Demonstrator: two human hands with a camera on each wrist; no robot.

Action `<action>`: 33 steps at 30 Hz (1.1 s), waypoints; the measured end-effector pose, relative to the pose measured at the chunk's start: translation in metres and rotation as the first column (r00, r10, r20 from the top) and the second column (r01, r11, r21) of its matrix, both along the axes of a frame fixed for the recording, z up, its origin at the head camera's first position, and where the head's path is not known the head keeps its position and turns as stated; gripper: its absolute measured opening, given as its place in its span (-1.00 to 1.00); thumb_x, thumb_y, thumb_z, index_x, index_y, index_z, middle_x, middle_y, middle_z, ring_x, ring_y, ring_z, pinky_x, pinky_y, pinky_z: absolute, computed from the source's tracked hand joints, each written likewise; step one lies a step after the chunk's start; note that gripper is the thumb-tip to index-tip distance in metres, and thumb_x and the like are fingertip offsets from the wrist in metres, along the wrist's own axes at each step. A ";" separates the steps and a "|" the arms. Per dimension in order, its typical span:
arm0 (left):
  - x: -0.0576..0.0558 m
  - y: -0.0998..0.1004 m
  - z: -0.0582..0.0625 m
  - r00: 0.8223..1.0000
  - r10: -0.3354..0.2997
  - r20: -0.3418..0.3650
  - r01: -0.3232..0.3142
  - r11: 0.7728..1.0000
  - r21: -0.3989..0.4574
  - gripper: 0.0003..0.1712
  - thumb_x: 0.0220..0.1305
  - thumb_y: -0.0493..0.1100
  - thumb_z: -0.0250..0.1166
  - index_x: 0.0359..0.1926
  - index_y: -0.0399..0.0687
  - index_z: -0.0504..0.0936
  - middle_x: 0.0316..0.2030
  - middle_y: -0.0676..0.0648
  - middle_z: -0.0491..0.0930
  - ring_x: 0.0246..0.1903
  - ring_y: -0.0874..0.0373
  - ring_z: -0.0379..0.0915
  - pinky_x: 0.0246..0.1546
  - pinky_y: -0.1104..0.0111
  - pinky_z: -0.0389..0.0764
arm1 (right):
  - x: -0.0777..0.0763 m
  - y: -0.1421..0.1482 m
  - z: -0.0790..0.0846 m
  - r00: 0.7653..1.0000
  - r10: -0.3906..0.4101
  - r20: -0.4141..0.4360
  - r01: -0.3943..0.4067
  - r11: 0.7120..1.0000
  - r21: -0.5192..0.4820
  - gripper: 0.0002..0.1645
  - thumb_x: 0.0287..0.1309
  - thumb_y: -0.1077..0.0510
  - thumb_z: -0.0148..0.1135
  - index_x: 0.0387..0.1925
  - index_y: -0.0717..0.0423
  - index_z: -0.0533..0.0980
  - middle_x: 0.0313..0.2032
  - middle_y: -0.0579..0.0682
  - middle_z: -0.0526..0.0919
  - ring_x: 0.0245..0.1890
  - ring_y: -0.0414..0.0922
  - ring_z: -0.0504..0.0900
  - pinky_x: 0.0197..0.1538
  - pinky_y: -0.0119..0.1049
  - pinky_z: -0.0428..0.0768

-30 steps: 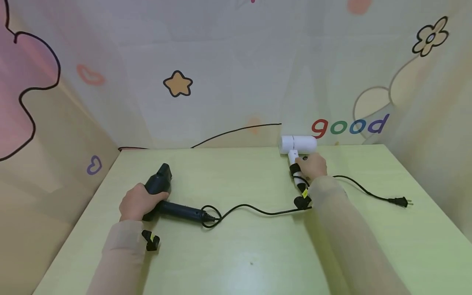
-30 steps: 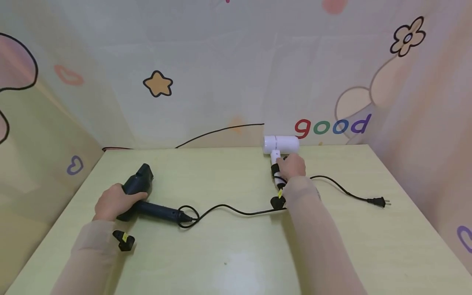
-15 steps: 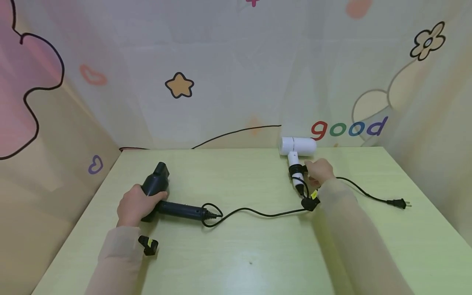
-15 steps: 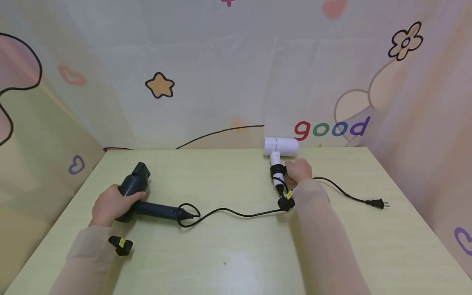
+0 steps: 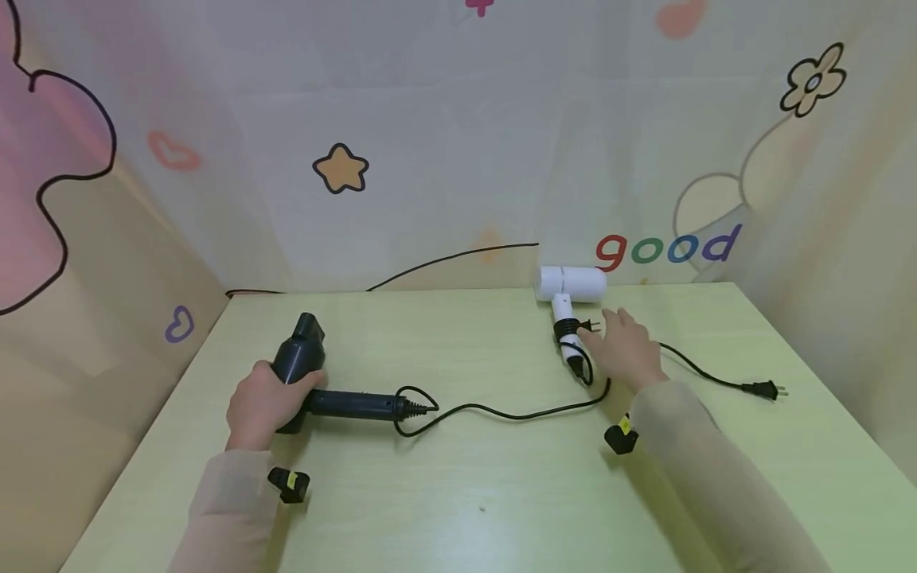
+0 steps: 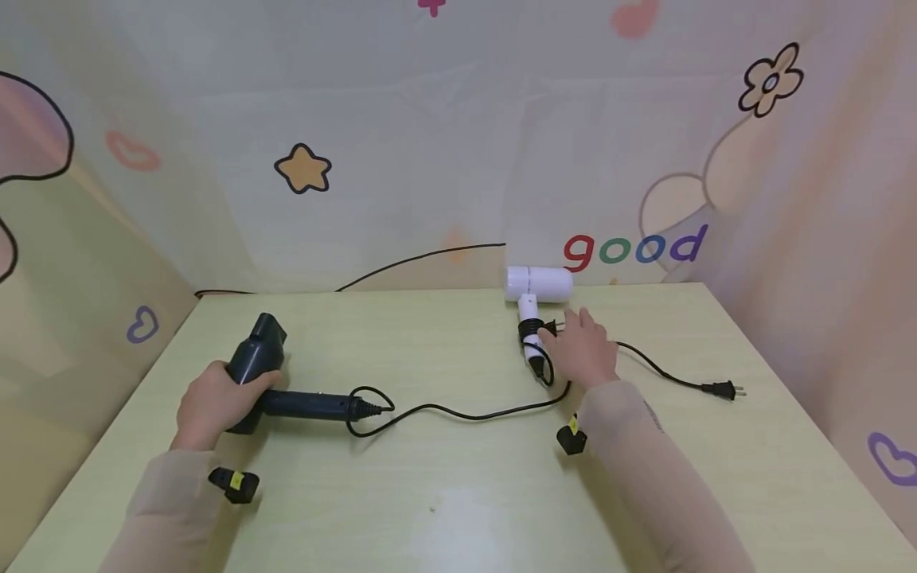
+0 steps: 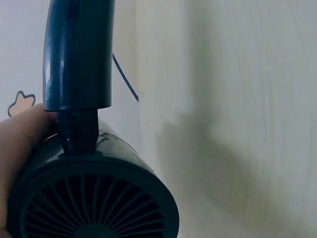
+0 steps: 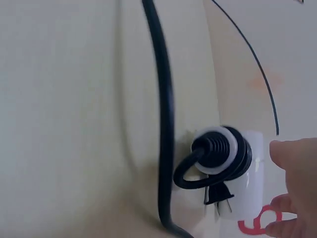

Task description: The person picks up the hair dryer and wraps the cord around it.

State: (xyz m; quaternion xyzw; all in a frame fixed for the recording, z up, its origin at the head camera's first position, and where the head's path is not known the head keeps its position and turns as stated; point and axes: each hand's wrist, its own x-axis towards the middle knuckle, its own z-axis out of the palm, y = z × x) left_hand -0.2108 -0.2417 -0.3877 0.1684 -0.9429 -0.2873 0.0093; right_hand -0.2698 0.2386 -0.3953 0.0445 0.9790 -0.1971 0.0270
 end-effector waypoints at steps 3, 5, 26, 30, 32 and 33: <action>0.002 0.005 0.003 1.000 0.004 -0.019 -0.004 1.000 0.002 -0.13 0.01 0.38 0.23 -0.07 -0.35 0.36 -0.27 -0.31 0.52 -0.41 -0.07 0.47 -0.59 0.28 0.35 | 0.013 -0.007 0.003 0.998 0.054 -0.042 -0.053 0.998 0.023 -0.05 0.30 -0.36 -0.20 0.44 0.21 -0.04 0.44 0.34 -0.14 0.35 0.40 -0.02 0.24 0.40 0.06; 0.003 0.009 0.005 1.000 0.005 -0.028 -0.005 1.000 0.001 -0.14 0.02 0.37 0.22 -0.06 -0.36 0.35 -0.26 -0.31 0.52 -0.41 -0.08 0.48 -0.59 0.28 0.36 | 0.020 -0.013 0.003 0.994 0.084 -0.070 -0.081 0.996 0.040 -0.06 0.30 -0.35 -0.17 0.44 0.19 -0.03 0.44 0.33 -0.12 0.36 0.39 -0.01 0.24 0.40 0.07; -0.001 0.047 0.016 0.992 0.007 -0.125 0.001 0.998 0.060 -0.08 0.07 0.35 0.19 0.05 -0.43 0.30 -0.26 -0.34 0.54 -0.44 -0.09 0.52 -0.62 0.29 0.38 | 0.073 -0.074 -0.002 0.921 0.319 -0.223 -0.318 0.947 0.041 -0.15 0.26 -0.28 0.01 0.39 0.14 0.16 0.42 0.19 0.11 0.38 0.22 0.15 0.27 0.35 0.09; -0.002 0.056 0.018 0.992 0.005 -0.124 0.004 0.997 0.078 -0.07 0.08 0.35 0.18 0.08 -0.42 0.28 -0.25 -0.33 0.54 -0.43 -0.09 0.52 -0.62 0.29 0.39 | 0.078 -0.083 -0.004 0.912 0.344 -0.224 -0.349 0.937 0.019 -0.16 0.26 -0.30 0.00 0.40 0.10 0.16 0.42 0.16 0.11 0.38 0.22 0.15 0.28 0.35 0.07; -0.003 0.060 0.018 0.992 0.008 -0.124 0.003 0.997 0.082 -0.07 0.08 0.35 0.17 0.08 -0.41 0.27 -0.25 -0.33 0.54 -0.42 -0.10 0.52 -0.60 0.30 0.40 | 0.079 -0.086 -0.005 0.910 0.348 -0.224 -0.353 0.936 0.019 -0.16 0.26 -0.31 -0.01 0.40 0.08 0.16 0.43 0.14 0.12 0.38 0.22 0.15 0.27 0.37 0.06; -0.004 0.062 0.018 0.992 0.008 -0.126 0.003 0.996 0.085 -0.07 0.08 0.35 0.17 0.09 -0.41 0.27 -0.24 -0.33 0.54 -0.41 -0.10 0.53 -0.60 0.29 0.41 | 0.080 -0.088 -0.006 0.910 0.348 -0.224 -0.353 0.935 0.017 -0.16 0.26 -0.31 -0.01 0.40 0.07 0.17 0.43 0.14 0.12 0.38 0.22 0.15 0.28 0.37 0.06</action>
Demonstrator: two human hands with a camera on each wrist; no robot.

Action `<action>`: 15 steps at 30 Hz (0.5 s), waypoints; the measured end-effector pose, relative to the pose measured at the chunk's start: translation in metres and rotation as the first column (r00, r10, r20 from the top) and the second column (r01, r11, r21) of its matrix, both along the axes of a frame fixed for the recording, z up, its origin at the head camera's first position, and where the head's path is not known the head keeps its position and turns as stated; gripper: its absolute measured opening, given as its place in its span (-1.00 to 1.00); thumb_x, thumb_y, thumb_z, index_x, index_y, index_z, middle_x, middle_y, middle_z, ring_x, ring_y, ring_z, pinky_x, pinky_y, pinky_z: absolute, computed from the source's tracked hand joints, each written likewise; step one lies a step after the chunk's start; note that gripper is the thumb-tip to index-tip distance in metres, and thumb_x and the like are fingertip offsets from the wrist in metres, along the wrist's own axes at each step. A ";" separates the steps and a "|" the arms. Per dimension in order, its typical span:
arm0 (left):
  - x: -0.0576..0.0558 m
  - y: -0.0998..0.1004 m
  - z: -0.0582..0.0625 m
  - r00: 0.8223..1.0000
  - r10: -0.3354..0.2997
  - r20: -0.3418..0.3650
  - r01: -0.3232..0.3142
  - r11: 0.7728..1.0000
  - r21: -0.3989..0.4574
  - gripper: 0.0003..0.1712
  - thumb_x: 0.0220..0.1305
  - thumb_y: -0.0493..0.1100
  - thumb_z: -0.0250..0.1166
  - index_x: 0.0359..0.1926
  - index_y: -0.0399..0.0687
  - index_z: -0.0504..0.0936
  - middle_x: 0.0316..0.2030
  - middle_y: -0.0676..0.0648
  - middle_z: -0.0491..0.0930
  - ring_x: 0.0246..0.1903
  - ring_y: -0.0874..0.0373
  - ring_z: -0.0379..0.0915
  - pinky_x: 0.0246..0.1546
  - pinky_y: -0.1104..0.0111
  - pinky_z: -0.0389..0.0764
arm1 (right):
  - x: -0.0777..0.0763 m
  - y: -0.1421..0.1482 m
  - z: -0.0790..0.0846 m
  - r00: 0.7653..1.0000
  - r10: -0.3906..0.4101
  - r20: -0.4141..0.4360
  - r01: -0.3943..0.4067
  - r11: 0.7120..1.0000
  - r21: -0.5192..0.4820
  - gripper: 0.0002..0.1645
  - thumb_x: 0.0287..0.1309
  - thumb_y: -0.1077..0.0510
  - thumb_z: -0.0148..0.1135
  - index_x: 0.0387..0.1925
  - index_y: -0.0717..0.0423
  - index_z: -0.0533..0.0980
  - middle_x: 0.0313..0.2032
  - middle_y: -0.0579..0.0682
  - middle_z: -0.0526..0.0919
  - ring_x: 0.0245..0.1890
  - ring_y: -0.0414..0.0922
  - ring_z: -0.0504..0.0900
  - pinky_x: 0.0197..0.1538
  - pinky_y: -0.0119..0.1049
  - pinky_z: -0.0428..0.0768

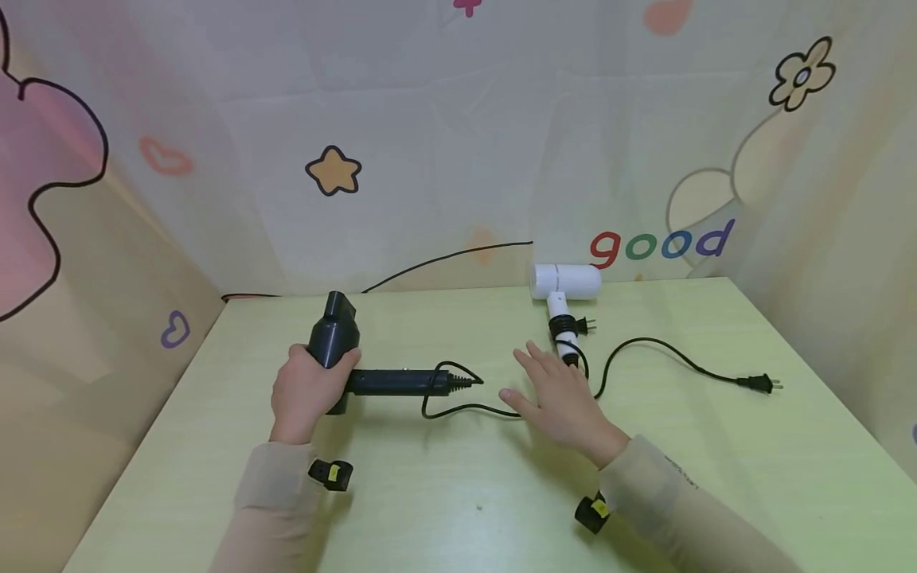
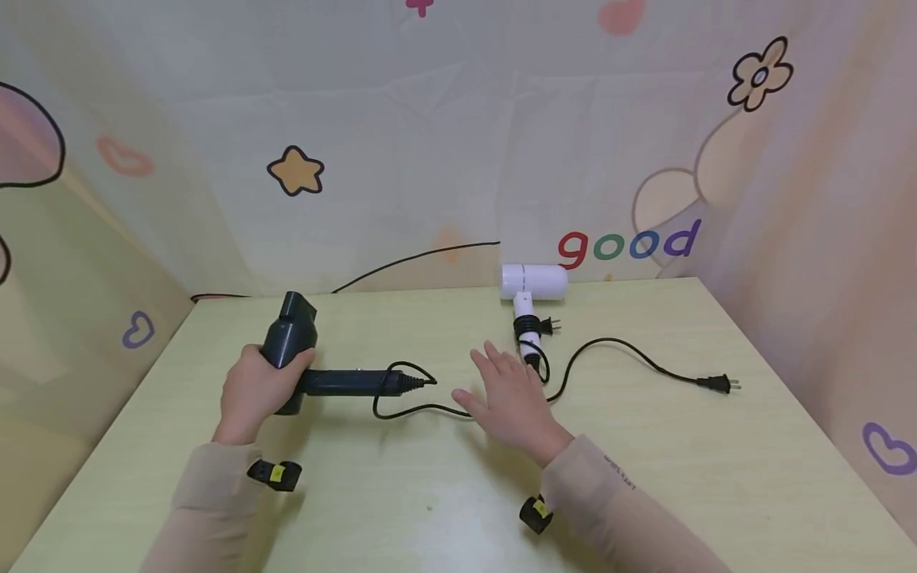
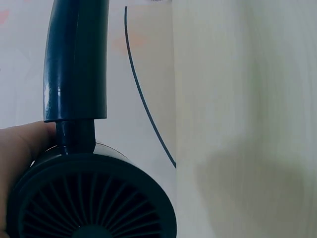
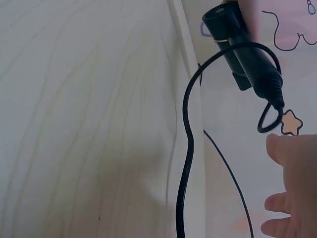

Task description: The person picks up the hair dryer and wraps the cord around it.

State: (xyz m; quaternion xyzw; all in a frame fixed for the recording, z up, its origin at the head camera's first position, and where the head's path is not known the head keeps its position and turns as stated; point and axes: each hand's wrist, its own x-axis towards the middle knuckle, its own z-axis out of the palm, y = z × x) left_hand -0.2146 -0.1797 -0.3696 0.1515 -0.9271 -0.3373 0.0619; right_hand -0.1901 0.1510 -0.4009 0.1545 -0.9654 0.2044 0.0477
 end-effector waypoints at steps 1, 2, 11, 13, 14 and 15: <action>0.000 0.002 0.000 1.000 0.000 -0.002 0.000 1.000 0.002 -0.07 0.08 0.35 0.17 0.09 -0.42 0.27 -0.24 -0.33 0.54 -0.40 -0.10 0.53 -0.59 0.29 0.41 | 0.000 -0.001 0.000 1.000 -0.001 0.000 0.001 1.000 0.001 -0.17 0.26 -0.31 -0.01 0.40 0.06 0.17 0.43 0.13 0.12 0.38 0.23 0.15 0.28 0.36 0.06; -0.001 0.003 0.000 1.000 -0.001 -0.003 0.001 1.000 0.005 -0.07 0.08 0.35 0.17 0.09 -0.42 0.27 -0.24 -0.33 0.54 -0.40 -0.11 0.53 -0.58 0.29 0.41 | 0.001 -0.002 -0.001 1.000 0.000 0.001 0.000 1.000 0.002 -0.17 0.26 -0.31 -0.01 0.39 0.06 0.17 0.43 0.13 0.12 0.38 0.23 0.15 0.28 0.35 0.06; -0.005 0.017 0.000 0.999 0.000 -0.039 0.002 0.998 0.063 -0.11 0.09 0.33 0.19 0.07 -0.40 0.27 -0.25 -0.30 0.53 -0.37 -0.10 0.53 -0.53 0.29 0.44 | 0.005 -0.018 -0.006 0.995 0.055 0.088 -0.053 0.998 -0.034 -0.14 0.25 -0.34 -0.04 0.39 0.09 0.17 0.42 0.11 0.14 0.39 0.16 0.17 0.33 0.28 0.06; -0.005 0.020 0.000 0.999 -0.007 -0.043 0.011 0.996 0.084 -0.11 0.10 0.33 0.18 0.07 -0.40 0.26 -0.24 -0.30 0.53 -0.36 -0.10 0.53 -0.51 0.30 0.47 | 0.006 -0.021 -0.007 0.991 0.075 0.113 -0.070 0.996 -0.049 -0.14 0.26 -0.34 -0.04 0.39 0.09 0.18 0.41 0.10 0.17 0.39 0.14 0.17 0.34 0.26 0.05; -0.006 0.021 0.000 0.999 -0.011 -0.043 0.015 0.996 0.092 -0.10 0.10 0.33 0.18 0.08 -0.40 0.25 -0.24 -0.30 0.52 -0.36 -0.10 0.53 -0.51 0.30 0.48 | 0.006 -0.023 -0.007 0.988 0.089 0.123 -0.083 0.995 -0.055 -0.15 0.26 -0.33 -0.04 0.38 0.10 0.19 0.40 0.09 0.19 0.39 0.12 0.17 0.34 0.25 0.05; -0.006 0.022 -0.001 0.999 -0.014 -0.043 0.018 0.995 0.099 -0.10 0.11 0.33 0.18 0.08 -0.40 0.25 -0.23 -0.30 0.52 -0.36 -0.10 0.53 -0.50 0.30 0.49 | 0.006 -0.025 -0.007 0.986 0.103 0.132 -0.096 0.994 -0.061 -0.17 0.27 -0.32 -0.03 0.38 0.10 0.20 0.39 0.09 0.21 0.39 0.10 0.18 0.35 0.24 0.06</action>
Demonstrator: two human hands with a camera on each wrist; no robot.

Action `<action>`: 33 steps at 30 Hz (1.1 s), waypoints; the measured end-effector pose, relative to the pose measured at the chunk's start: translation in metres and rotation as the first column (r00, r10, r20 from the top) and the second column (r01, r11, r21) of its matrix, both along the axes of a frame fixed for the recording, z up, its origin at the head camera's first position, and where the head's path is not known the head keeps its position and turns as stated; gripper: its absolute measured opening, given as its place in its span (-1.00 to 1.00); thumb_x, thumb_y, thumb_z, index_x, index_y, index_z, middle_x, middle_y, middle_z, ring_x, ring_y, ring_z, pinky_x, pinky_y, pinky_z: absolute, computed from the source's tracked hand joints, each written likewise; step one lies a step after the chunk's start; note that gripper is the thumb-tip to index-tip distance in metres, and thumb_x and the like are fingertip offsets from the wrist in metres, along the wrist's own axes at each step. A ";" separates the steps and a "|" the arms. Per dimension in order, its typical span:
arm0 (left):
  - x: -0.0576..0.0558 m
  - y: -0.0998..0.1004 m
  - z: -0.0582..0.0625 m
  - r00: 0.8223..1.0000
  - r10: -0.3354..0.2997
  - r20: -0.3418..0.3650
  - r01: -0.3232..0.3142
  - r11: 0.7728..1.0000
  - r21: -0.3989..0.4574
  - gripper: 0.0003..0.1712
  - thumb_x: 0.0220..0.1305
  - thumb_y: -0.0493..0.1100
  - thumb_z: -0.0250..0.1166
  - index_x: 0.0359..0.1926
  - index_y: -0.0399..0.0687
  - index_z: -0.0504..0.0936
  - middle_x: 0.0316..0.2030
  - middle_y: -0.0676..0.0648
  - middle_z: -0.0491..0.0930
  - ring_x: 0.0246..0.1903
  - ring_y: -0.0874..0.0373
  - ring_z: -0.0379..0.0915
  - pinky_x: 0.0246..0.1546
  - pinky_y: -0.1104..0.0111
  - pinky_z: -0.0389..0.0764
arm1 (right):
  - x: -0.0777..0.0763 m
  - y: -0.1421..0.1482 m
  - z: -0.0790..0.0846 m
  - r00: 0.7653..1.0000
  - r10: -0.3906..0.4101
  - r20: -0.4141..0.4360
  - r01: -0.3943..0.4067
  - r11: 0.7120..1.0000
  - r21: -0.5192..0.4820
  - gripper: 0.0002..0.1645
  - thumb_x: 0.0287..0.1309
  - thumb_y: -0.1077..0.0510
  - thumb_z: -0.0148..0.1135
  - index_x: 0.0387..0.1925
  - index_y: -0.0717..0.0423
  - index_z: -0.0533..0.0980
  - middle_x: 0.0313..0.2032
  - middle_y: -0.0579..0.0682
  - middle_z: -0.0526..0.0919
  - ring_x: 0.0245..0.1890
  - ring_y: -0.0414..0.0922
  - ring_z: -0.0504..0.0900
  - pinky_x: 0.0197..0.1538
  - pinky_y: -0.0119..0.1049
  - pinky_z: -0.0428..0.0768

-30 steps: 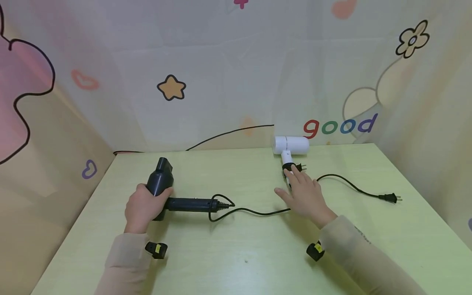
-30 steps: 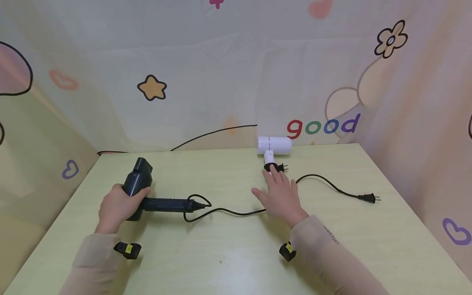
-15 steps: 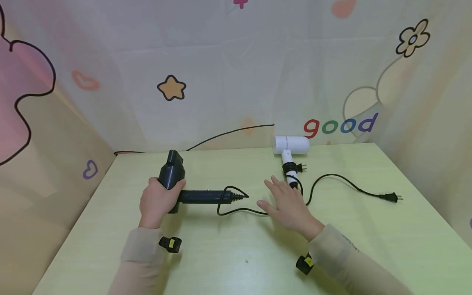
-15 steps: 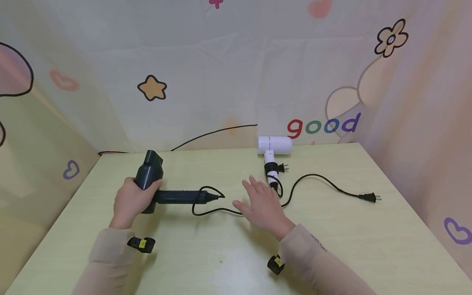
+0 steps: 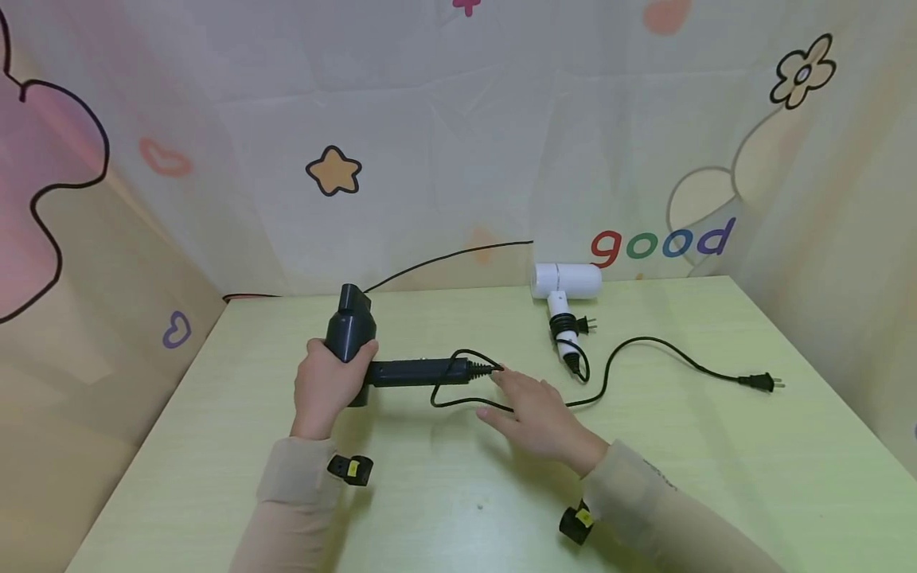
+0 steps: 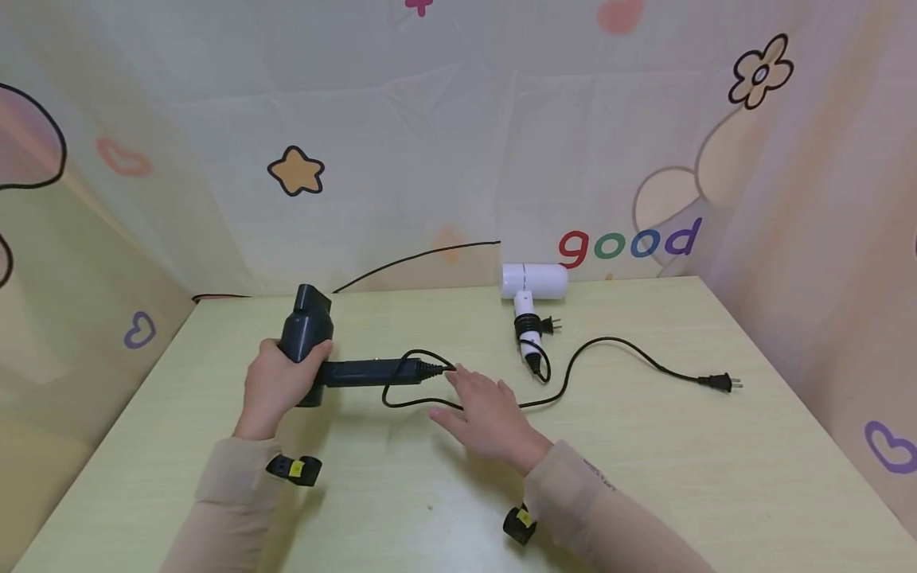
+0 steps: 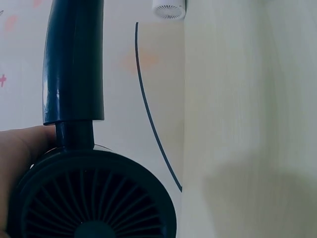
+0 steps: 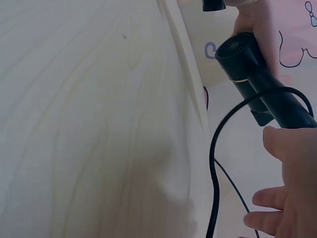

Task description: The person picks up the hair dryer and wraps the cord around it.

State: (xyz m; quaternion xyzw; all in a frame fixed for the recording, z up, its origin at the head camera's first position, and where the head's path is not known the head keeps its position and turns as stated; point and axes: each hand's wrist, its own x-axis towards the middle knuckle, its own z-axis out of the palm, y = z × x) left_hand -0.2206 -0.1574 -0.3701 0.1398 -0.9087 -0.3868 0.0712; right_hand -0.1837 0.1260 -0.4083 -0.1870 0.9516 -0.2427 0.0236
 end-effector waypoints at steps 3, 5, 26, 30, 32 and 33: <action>-0.001 0.003 0.000 1.000 0.000 0.005 0.000 1.000 0.015 -0.09 0.10 0.34 0.17 0.09 -0.39 0.24 -0.22 -0.29 0.52 -0.34 -0.09 0.53 -0.49 0.30 0.50 | 0.001 -0.005 -0.001 0.999 0.043 0.024 -0.042 0.999 -0.016 -0.24 0.31 -0.25 -0.03 0.36 0.10 0.24 0.35 0.07 0.30 0.38 0.05 0.22 0.35 0.21 0.09; 0.000 0.005 0.001 1.000 0.000 0.008 0.000 1.000 0.025 -0.08 0.10 0.35 0.17 0.11 -0.37 0.24 -0.21 -0.28 0.51 -0.33 -0.09 0.53 -0.49 0.31 0.50 | 0.001 -0.008 -0.002 0.997 0.071 0.034 -0.070 0.997 -0.030 -0.31 0.34 -0.21 -0.06 0.33 0.11 0.28 0.31 0.06 0.36 0.36 0.05 0.27 0.35 0.16 0.15; -0.002 0.018 0.003 1.000 -0.018 0.014 0.017 0.994 0.110 -0.03 0.12 0.42 0.10 0.17 -0.35 0.19 -0.16 -0.27 0.49 -0.25 -0.11 0.48 -0.40 0.28 0.46 | 0.006 -0.006 -0.011 0.969 0.218 0.115 -0.186 0.953 -0.239 -0.81 0.27 0.11 0.15 -0.31 0.07 0.64 -0.36 -0.12 0.68 -0.42 -0.30 0.47 -0.31 -0.42 0.45; -0.002 0.021 0.005 1.000 -0.020 0.022 0.017 0.990 0.141 -0.01 0.13 0.43 0.08 0.19 -0.35 0.18 -0.13 -0.27 0.48 -0.20 -0.12 0.47 -0.33 0.24 0.48 | 0.005 -0.005 -0.013 0.963 0.234 0.133 -0.200 0.953 -0.227 -0.81 0.26 0.11 0.16 -0.36 0.07 0.65 -0.39 -0.15 0.68 -0.43 -0.30 0.46 -0.31 -0.42 0.45; -0.002 0.023 0.005 0.999 -0.026 0.027 0.021 0.986 0.164 0.00 0.13 0.44 0.08 0.20 -0.35 0.18 -0.11 -0.27 0.48 -0.17 -0.12 0.47 -0.29 0.21 0.49 | 0.005 -0.005 -0.013 0.959 0.245 0.143 -0.211 0.953 -0.219 -0.81 0.25 0.11 0.17 -0.38 0.06 0.65 -0.41 -0.17 0.68 -0.45 -0.30 0.45 -0.33 -0.42 0.44; -0.002 0.023 0.005 0.999 -0.031 0.029 0.025 0.983 0.182 0.01 0.13 0.45 0.07 0.21 -0.35 0.18 -0.09 -0.28 0.48 -0.15 -0.12 0.47 -0.25 0.19 0.51 | 0.006 -0.005 -0.013 0.957 0.250 0.146 -0.217 0.953 -0.212 -0.82 0.25 0.11 0.17 -0.38 0.05 0.65 -0.42 -0.18 0.67 -0.46 -0.30 0.45 -0.34 -0.42 0.44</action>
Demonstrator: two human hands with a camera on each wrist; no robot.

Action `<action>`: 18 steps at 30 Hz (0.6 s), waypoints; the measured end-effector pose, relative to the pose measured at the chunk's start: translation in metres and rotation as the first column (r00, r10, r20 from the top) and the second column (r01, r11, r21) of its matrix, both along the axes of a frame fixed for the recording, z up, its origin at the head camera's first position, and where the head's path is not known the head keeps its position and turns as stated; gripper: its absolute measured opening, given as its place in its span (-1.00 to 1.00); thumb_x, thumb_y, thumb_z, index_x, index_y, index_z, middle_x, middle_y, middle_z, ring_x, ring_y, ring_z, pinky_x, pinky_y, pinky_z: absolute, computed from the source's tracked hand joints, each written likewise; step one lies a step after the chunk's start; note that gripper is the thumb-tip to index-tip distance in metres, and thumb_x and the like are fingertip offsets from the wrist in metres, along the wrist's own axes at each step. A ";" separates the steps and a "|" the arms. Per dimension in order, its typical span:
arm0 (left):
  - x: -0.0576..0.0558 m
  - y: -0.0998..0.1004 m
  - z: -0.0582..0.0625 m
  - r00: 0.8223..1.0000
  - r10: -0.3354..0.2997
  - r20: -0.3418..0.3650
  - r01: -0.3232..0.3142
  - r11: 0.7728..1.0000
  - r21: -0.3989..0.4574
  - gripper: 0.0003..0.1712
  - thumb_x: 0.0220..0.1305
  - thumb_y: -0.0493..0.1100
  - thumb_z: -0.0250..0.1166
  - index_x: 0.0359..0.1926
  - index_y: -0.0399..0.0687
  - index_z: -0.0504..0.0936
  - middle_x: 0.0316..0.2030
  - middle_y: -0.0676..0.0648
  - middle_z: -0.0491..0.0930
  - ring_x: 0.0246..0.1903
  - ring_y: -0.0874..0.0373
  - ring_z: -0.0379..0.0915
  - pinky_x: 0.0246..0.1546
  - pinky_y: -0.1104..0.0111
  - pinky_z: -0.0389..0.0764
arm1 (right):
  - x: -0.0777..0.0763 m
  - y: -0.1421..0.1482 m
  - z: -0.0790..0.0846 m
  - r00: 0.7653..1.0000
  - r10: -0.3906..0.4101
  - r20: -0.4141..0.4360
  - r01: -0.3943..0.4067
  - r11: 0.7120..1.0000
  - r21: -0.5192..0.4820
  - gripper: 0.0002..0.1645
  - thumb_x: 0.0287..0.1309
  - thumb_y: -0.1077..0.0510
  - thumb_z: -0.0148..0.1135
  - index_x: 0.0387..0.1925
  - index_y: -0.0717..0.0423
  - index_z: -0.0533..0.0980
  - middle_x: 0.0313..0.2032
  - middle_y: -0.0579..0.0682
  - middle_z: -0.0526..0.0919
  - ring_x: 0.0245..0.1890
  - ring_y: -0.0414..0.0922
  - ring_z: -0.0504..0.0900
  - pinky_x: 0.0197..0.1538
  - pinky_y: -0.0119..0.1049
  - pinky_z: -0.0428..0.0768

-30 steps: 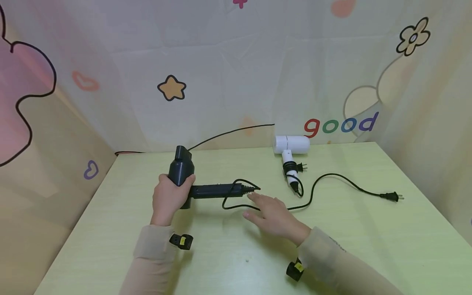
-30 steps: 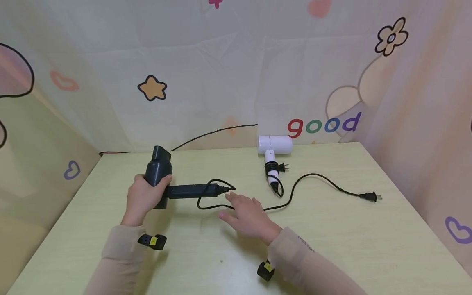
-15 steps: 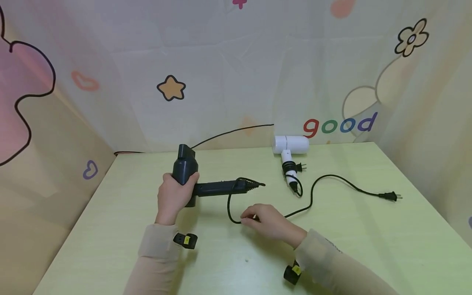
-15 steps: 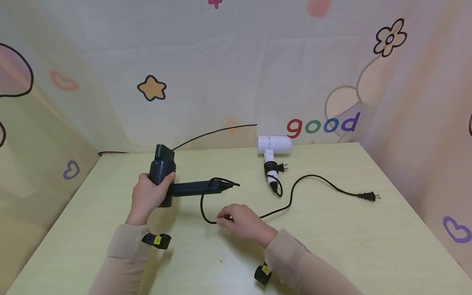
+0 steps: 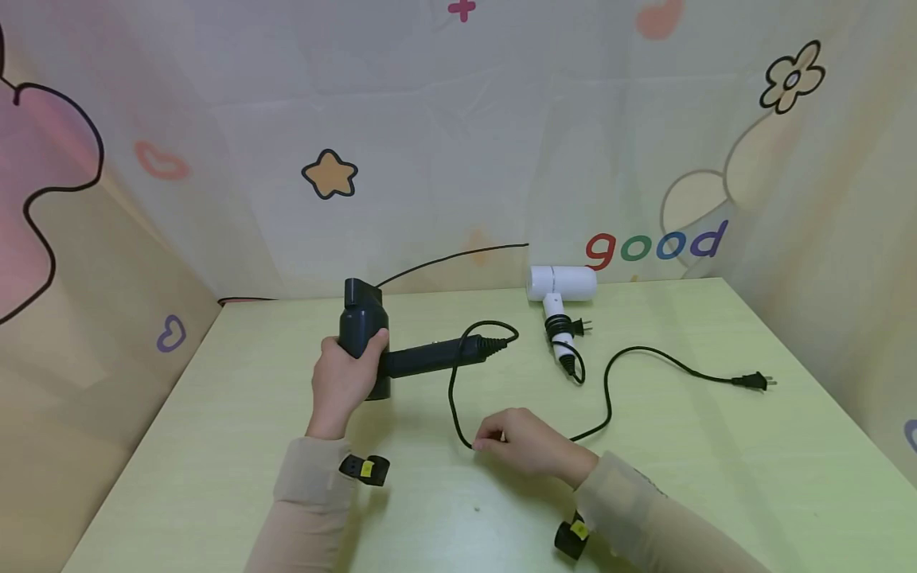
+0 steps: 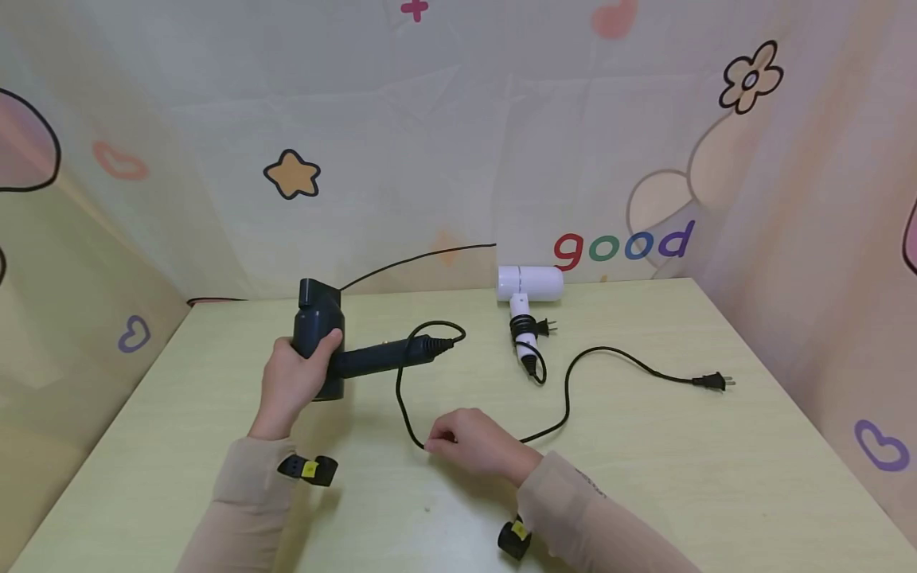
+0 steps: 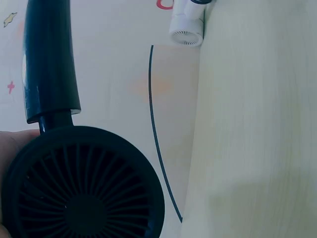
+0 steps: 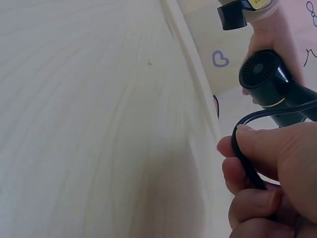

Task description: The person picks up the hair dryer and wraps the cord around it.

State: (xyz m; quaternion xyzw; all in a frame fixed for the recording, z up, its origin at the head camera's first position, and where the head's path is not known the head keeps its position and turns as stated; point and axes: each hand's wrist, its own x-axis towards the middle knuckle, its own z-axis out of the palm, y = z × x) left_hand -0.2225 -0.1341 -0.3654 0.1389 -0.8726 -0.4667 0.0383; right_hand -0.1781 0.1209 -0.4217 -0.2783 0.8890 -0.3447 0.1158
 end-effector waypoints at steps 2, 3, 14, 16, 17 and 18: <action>0.001 0.000 0.002 1.000 -0.009 0.009 0.009 0.999 0.043 0.03 0.13 0.46 0.06 0.22 -0.35 0.17 -0.04 -0.29 0.47 -0.09 -0.13 0.47 -0.17 0.15 0.53 | 0.000 0.000 0.000 1.000 0.012 0.010 -0.012 1.000 0.014 -0.82 0.25 0.11 0.18 -0.40 0.03 0.65 -0.45 -0.19 0.66 -0.49 -0.31 0.42 -0.37 -0.42 0.42; 0.001 0.000 0.002 1.000 -0.014 0.014 0.013 0.998 0.064 0.04 0.13 0.47 0.06 0.23 -0.35 0.17 -0.02 -0.29 0.46 -0.07 -0.13 0.47 -0.13 0.13 0.53 | 0.000 -0.001 0.000 1.000 0.017 0.015 -0.017 1.000 0.018 -0.82 0.24 0.12 0.18 -0.40 0.03 0.65 -0.46 -0.20 0.65 -0.50 -0.31 0.41 -0.38 -0.42 0.41; 0.006 0.001 0.006 0.995 -0.096 0.037 0.088 0.979 0.184 0.06 0.11 0.49 0.07 0.25 -0.33 0.19 0.03 -0.27 0.43 -0.02 -0.09 0.48 0.02 0.07 0.55 | -0.012 0.007 -0.010 0.997 -0.083 -0.008 0.083 0.993 0.081 -0.84 0.22 0.14 0.19 -0.45 -0.01 0.62 -0.51 -0.23 0.59 -0.46 -0.27 0.45 -0.30 -0.38 0.44; 0.006 0.001 0.005 0.991 -0.124 0.041 0.113 0.973 0.202 0.07 0.11 0.49 0.07 0.27 -0.32 0.17 0.04 -0.28 0.44 -0.02 -0.08 0.49 0.02 0.07 0.55 | -0.015 0.008 -0.010 0.993 -0.117 -0.019 0.118 0.989 0.084 -0.83 0.22 0.12 0.20 -0.48 0.00 0.60 -0.53 -0.21 0.57 -0.48 -0.26 0.44 -0.33 -0.38 0.43; 0.006 0.002 0.005 0.989 -0.138 0.043 0.126 0.969 0.213 0.06 0.11 0.49 0.08 0.27 -0.32 0.17 0.04 -0.28 0.44 -0.03 -0.08 0.49 0.02 0.08 0.55 | -0.016 0.008 -0.009 0.990 -0.138 -0.016 0.139 0.987 0.083 -0.81 0.23 0.11 0.19 -0.49 0.01 0.59 -0.55 -0.19 0.55 -0.50 -0.25 0.43 -0.36 -0.38 0.43; 0.007 0.002 0.004 0.987 -0.152 0.047 0.138 0.966 0.220 0.06 0.11 0.48 0.08 0.28 -0.31 0.17 0.04 -0.28 0.44 -0.02 -0.08 0.49 0.02 0.08 0.55 | -0.018 0.009 -0.009 0.987 -0.158 -0.017 0.159 0.984 0.083 -0.79 0.23 0.09 0.19 -0.51 0.02 0.57 -0.57 -0.18 0.53 -0.52 -0.25 0.42 -0.38 -0.38 0.42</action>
